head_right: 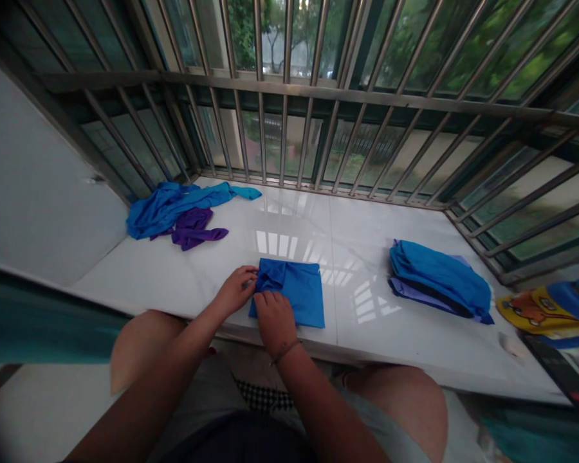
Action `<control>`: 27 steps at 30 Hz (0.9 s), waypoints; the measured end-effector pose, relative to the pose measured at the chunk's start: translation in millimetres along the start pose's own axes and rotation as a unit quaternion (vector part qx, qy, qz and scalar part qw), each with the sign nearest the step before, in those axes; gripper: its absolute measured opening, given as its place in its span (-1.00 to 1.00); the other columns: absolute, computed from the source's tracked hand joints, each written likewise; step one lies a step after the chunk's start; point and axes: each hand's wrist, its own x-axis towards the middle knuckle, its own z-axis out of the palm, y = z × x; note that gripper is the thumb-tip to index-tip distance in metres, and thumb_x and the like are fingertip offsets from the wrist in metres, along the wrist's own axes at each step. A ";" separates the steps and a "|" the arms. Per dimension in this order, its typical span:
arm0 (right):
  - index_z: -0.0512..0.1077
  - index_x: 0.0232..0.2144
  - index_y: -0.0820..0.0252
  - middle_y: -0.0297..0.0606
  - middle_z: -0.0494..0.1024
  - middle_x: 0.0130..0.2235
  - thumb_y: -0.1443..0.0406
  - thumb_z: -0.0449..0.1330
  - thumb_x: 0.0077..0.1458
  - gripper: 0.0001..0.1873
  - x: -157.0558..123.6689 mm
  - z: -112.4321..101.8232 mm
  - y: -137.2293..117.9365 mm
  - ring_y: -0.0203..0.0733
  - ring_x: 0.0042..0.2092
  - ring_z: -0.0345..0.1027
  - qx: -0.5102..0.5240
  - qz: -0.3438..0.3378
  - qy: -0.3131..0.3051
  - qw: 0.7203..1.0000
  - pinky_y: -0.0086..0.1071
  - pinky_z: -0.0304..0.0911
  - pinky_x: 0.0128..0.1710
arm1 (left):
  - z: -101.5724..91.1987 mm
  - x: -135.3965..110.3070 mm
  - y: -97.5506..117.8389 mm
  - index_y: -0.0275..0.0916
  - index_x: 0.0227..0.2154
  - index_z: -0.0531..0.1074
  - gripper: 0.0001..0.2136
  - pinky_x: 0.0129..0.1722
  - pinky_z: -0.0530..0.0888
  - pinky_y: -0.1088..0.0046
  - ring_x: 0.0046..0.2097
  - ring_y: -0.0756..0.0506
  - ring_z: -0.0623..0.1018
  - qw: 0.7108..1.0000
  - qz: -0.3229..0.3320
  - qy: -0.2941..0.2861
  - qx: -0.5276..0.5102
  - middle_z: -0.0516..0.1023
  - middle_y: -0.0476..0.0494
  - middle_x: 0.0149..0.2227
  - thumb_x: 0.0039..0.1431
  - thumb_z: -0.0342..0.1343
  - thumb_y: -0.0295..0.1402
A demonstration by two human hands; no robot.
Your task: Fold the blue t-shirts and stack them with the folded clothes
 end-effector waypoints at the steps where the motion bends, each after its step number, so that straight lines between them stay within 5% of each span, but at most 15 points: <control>1: 0.52 0.04 0.11 -0.13 0.65 -0.01 0.46 0.20 0.39 -0.74 -4.7 1.5 3.2 0.03 0.00 0.47 0.009 0.001 0.004 1.000 -0.17 0.32 -0.02 | -0.4 0.6 0.7 -0.17 -0.25 0.64 -0.81 0.28 0.51 0.06 0.18 -0.23 0.59 1.000 -0.003 0.000 -0.001 0.63 -0.25 0.12 0.37 0.11 -0.38; 7: 0.48 0.17 0.14 -0.10 0.66 0.08 0.51 0.22 0.28 -0.55 -23.2 12.2 17.9 0.02 0.06 0.51 0.066 0.005 0.033 0.997 -0.13 0.36 0.12 | -4.2 7.5 9.6 -0.17 0.08 0.57 -0.66 0.34 0.45 0.03 0.24 -0.26 0.56 0.999 0.014 0.022 -0.021 0.62 -0.26 0.16 0.26 0.18 -0.41; 11: 0.52 0.07 0.19 -0.08 0.68 0.03 0.53 0.24 0.21 -0.59 -28.6 28.1 21.5 0.03 0.10 0.52 0.101 -0.001 0.078 0.992 -0.09 0.36 0.22 | -2.6 21.3 27.5 -0.12 0.23 0.53 -0.49 0.40 0.36 -0.03 0.34 -0.34 0.48 0.993 0.101 -0.046 0.037 0.54 -0.29 0.31 0.21 0.38 -0.29; 13: 0.54 0.05 0.18 -0.08 0.69 0.02 0.51 0.22 0.22 -0.63 -30.2 32.6 22.6 0.04 0.11 0.53 0.108 -0.007 0.095 0.990 -0.08 0.37 0.22 | 1.2 33.2 36.0 -0.11 0.18 0.59 -0.49 0.34 0.39 -0.04 0.29 -0.38 0.51 0.984 0.121 -0.091 0.090 0.58 -0.29 0.27 0.16 0.47 -0.24; 15: 0.55 0.05 0.15 -0.12 0.70 0.03 0.50 0.21 0.25 -0.63 -30.9 32.6 22.8 0.02 0.10 0.54 0.111 -0.011 0.099 0.989 -0.09 0.39 0.20 | 5.7 47.2 41.3 -0.11 -0.02 0.69 -0.70 0.23 0.44 0.01 0.19 -0.37 0.56 0.975 0.122 -0.131 0.135 0.67 -0.26 0.12 0.18 0.46 -0.26; 17: 0.56 0.04 0.12 -0.15 0.71 0.02 0.49 0.21 0.29 -0.66 -30.1 27.8 21.5 -0.01 0.06 0.54 0.108 -0.014 0.100 0.989 -0.12 0.39 0.16 | 9.3 61.6 43.0 -0.13 -0.21 0.70 -0.91 0.11 0.46 0.10 0.06 -0.32 0.60 0.973 0.102 -0.147 0.145 0.71 -0.22 -0.06 0.26 0.38 -0.29; 23: 0.58 0.05 0.05 -0.20 0.70 0.07 0.39 0.23 0.43 -0.77 -18.2 7.9 13.3 -0.04 0.06 0.49 0.064 -0.026 0.135 0.988 -0.14 0.29 0.14 | 9.0 96.0 33.2 -0.19 -0.27 0.61 -0.70 -0.23 0.42 0.34 -0.26 -0.15 0.59 0.992 -0.114 -0.058 0.012 0.66 -0.08 -0.33 0.44 0.13 -0.10; 27: 0.57 -0.03 0.08 -0.24 0.71 0.00 0.39 0.26 0.43 -0.85 -15.1 14.1 14.0 -0.08 -0.03 0.48 0.042 -0.080 0.139 0.986 -0.17 0.26 0.07 | 7.9 99.5 19.9 -0.20 -0.44 0.55 -0.74 -0.31 0.35 0.37 -0.33 -0.15 0.57 0.984 -0.166 -0.056 0.030 0.59 -0.06 -0.45 0.32 0.24 -0.18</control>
